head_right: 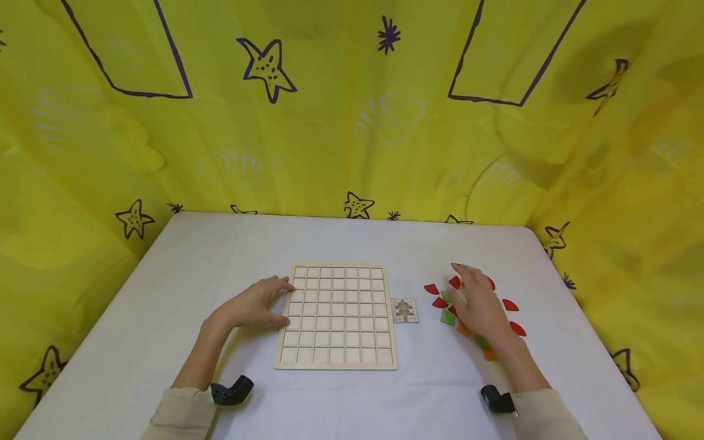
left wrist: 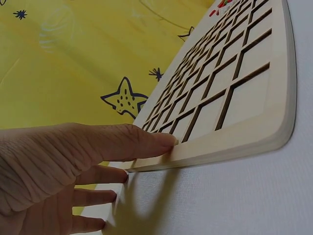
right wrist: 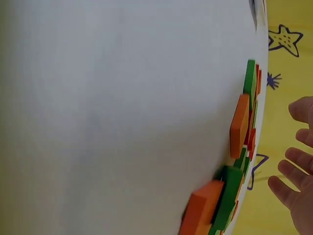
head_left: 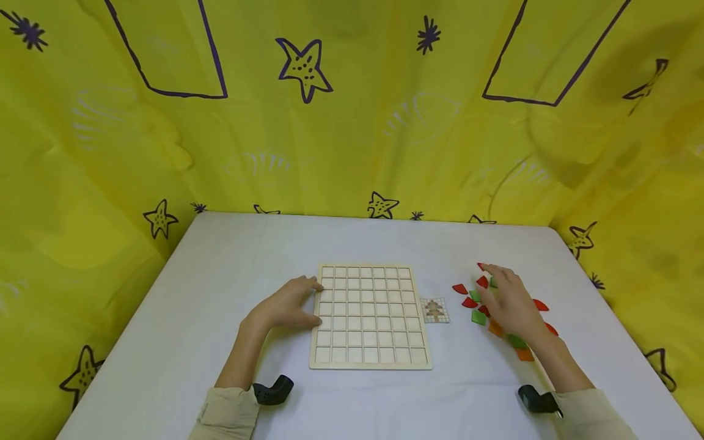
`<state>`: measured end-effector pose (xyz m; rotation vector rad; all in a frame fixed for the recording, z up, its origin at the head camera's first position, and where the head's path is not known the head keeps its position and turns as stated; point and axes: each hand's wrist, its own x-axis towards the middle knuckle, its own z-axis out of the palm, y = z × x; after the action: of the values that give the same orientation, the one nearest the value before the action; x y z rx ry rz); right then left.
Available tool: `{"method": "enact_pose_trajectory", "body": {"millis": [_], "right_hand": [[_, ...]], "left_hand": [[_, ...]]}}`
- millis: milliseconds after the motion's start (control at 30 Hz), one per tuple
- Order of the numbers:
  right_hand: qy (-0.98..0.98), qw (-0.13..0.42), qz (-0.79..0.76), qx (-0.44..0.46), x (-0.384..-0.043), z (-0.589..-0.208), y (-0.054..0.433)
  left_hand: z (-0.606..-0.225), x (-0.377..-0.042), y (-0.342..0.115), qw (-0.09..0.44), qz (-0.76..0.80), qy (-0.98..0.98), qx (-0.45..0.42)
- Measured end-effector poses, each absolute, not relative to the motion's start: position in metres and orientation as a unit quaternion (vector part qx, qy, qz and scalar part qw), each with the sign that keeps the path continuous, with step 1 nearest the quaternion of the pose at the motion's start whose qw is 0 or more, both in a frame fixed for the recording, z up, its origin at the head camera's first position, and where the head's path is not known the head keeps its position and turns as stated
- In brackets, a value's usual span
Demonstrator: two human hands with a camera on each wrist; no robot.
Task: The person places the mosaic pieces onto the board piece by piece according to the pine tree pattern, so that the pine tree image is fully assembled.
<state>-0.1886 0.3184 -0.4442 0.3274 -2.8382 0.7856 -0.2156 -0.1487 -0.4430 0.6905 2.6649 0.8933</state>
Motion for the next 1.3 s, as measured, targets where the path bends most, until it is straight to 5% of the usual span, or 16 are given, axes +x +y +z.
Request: {"method": "enact_pose_trajectory", "body": {"millis": [1300], "right_hand": [[-0.975, 0.004, 0.169, 0.146, -0.258, -0.452, 0.347]], "left_hand": [[-0.445, -0.212, -0.146, 0.151, 0.303, 0.921, 0.191]]}}
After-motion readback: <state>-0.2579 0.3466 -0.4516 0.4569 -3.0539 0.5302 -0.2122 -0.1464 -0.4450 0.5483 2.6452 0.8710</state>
